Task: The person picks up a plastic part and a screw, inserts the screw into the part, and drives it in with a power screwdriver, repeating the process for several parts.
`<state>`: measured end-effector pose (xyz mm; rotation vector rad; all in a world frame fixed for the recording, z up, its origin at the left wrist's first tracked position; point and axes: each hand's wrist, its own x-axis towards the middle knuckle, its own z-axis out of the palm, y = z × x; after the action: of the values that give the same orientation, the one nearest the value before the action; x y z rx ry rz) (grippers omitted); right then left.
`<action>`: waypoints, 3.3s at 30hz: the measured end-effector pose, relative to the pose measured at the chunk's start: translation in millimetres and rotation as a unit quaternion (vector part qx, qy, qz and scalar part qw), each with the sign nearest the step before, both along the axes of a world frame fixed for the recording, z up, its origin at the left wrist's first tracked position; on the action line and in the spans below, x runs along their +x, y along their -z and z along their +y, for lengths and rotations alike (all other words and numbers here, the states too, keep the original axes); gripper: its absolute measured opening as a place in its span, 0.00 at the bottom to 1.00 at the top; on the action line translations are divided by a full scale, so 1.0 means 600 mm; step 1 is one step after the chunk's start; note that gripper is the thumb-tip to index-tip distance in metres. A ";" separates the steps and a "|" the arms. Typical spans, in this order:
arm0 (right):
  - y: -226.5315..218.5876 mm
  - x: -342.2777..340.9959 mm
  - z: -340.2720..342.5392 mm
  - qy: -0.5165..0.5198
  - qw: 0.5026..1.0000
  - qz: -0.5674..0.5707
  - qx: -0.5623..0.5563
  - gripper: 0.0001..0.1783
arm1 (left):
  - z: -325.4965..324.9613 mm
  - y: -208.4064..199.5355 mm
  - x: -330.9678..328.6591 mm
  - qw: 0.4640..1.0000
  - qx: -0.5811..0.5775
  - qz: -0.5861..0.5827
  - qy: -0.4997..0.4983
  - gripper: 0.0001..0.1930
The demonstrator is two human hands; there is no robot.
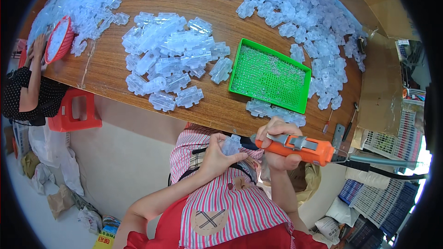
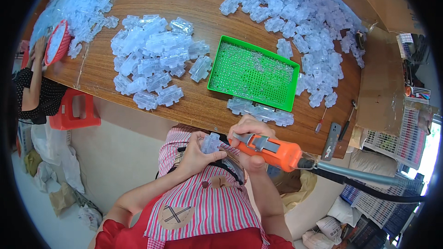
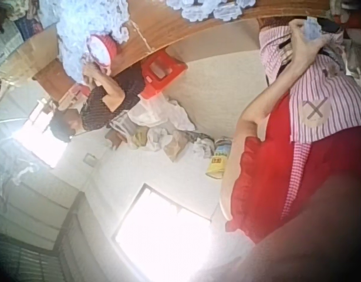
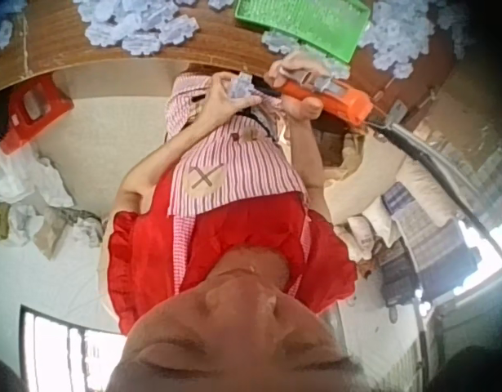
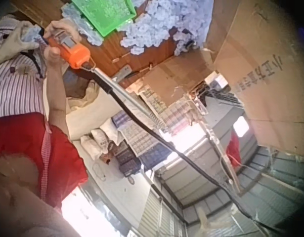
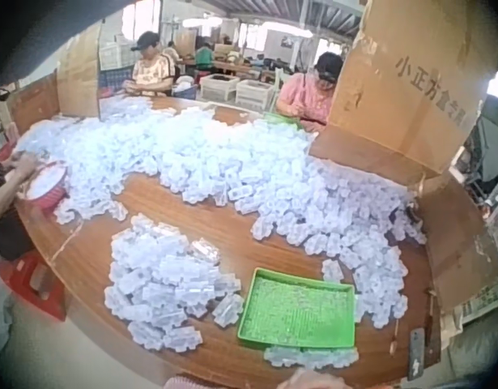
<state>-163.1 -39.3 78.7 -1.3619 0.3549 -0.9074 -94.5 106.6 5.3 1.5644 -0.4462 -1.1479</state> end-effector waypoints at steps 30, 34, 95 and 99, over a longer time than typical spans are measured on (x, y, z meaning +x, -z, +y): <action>0.045 0.020 0.025 0.003 1.000 0.006 0.020 0.43 | -0.010 0.073 -0.025 0.924 -0.077 0.372 -0.054 0.18; 0.045 0.027 0.026 -0.006 1.000 0.008 0.001 0.43 | -0.008 0.079 -0.026 0.924 -0.083 0.371 -0.051 0.17; 0.058 0.045 0.014 -0.066 0.992 0.058 -0.091 0.40 | -0.009 0.047 0.004 0.935 -0.079 0.310 -0.149 0.13; 0.010 0.038 -0.001 -0.052 0.996 -0.018 0.073 0.46 | -0.011 0.029 0.013 0.935 -0.035 0.313 -0.163 0.13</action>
<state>-140.1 -40.1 72.5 -1.2171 0.3148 -0.8028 -86.8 99.7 -12.4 1.0760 0.1913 -1.2701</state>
